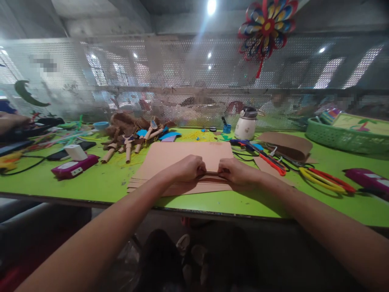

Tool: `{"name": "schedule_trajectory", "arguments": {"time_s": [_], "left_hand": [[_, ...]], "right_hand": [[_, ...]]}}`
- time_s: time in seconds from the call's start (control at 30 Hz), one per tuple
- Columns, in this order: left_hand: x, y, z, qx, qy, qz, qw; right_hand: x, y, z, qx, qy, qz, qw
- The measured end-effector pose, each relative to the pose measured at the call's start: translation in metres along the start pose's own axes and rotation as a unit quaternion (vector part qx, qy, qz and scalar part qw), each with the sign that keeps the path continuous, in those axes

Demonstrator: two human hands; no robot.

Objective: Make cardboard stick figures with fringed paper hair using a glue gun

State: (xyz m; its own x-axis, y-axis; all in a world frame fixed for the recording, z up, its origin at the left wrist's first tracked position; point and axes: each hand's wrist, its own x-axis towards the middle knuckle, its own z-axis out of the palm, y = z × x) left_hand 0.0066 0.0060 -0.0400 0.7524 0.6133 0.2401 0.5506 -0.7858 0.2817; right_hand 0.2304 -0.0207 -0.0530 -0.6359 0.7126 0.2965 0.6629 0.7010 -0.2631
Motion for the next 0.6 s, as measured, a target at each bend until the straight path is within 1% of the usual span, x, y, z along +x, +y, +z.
{"name": "schedule_trajectory", "arguments": {"time_s": [0.13, 0.27, 0.43, 0.6], "left_hand": [[-0.003, 0.002, -0.004, 0.023, -0.004, 0.031, 0.999], [-0.01, 0.006, -0.006, 0.042, -0.013, 0.064, 0.997], [-0.022, 0.018, -0.005, 0.041, 0.014, 0.063, 0.997], [-0.028, 0.026, -0.006, 0.046, 0.02, 0.058, 0.997]], "right_hand": [[-0.008, 0.005, -0.001, -0.01, -0.001, -0.002, 1.0], [-0.014, 0.003, -0.004, -0.014, -0.005, -0.008, 1.0], [-0.018, -0.001, -0.007, -0.02, 0.002, -0.023, 1.0], [-0.022, -0.003, -0.004, -0.053, 0.005, -0.031, 0.998]]}}
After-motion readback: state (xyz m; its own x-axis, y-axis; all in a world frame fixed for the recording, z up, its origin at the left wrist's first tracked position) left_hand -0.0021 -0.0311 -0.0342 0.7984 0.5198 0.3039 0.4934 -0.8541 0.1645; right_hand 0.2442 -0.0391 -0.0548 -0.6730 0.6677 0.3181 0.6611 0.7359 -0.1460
